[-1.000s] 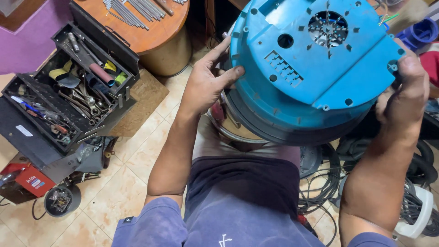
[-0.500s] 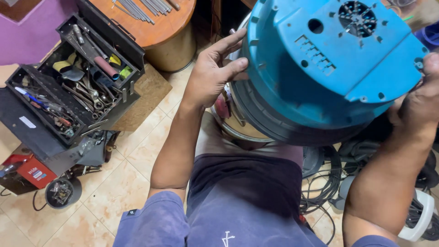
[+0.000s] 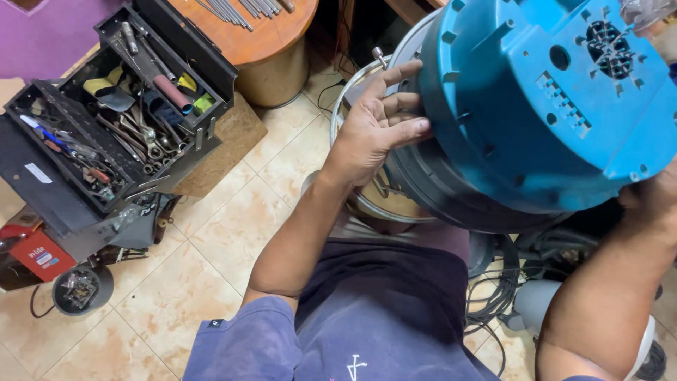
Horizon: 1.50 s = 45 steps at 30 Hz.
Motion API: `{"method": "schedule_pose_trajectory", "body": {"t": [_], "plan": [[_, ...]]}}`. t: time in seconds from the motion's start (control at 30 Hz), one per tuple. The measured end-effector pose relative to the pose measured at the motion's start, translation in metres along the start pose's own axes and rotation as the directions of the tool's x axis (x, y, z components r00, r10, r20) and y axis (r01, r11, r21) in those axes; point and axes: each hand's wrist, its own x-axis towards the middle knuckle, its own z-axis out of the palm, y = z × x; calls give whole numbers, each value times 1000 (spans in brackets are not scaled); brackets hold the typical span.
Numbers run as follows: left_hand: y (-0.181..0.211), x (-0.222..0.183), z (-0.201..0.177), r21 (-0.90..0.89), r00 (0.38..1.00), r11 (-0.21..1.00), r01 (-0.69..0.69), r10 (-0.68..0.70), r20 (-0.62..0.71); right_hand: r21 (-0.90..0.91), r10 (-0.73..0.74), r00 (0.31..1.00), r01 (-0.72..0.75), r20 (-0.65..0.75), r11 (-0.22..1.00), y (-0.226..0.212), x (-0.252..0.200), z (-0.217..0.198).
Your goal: Disassembling and inspecting a vacuum cleaner motor and its housing assembly.
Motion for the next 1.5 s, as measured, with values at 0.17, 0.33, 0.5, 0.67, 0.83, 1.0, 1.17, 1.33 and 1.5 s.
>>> {"method": "schedule_pose_trajectory", "body": {"t": [0.17, 0.33, 0.5, 0.67, 0.83, 1.0, 1.17, 1.33, 1.5], "plan": [[5, 8, -12, 259, 999, 966, 10, -1, -36, -64, 16, 999, -19, -36, 998, 0, -3, 3], [12, 13, -24, 332, 1000, 943, 20, -19, -7, -43, 16, 998, -18, -53, 999, 15, -4, -16], [6, 16, -37, 367, 999, 929, -35, 24, 36, 97, -2, 1000, 4, -12, 995, 32, -5, -34], [9, 18, -43, 429, 999, 903, -38, 35, 16, -38, -77, 997, 76, -24, 996, 57, -4, -62], [9, 18, -49, 493, 997, 867, -72, 59, 41, -298, -67, 993, 36, -93, 954, -8, -15, 12], [15, 17, -41, 610, 996, 788, -81, 82, 26, -377, -89, 992, 48, -91, 925, -14, -18, 21], [14, 15, -44, 839, 963, 490, -238, 234, 136, -410, -166, 985, 132, -49, 903, -13, -21, 19], [7, 15, -48, 823, 972, 528, -211, 205, 117, -431, -215, 977, 188, -14, 882, -8, -25, 15], [3, 14, -52, 708, 990, 692, -140, 113, 85, -452, -266, 964, 246, 19, 857, 6, -27, 1]]}}
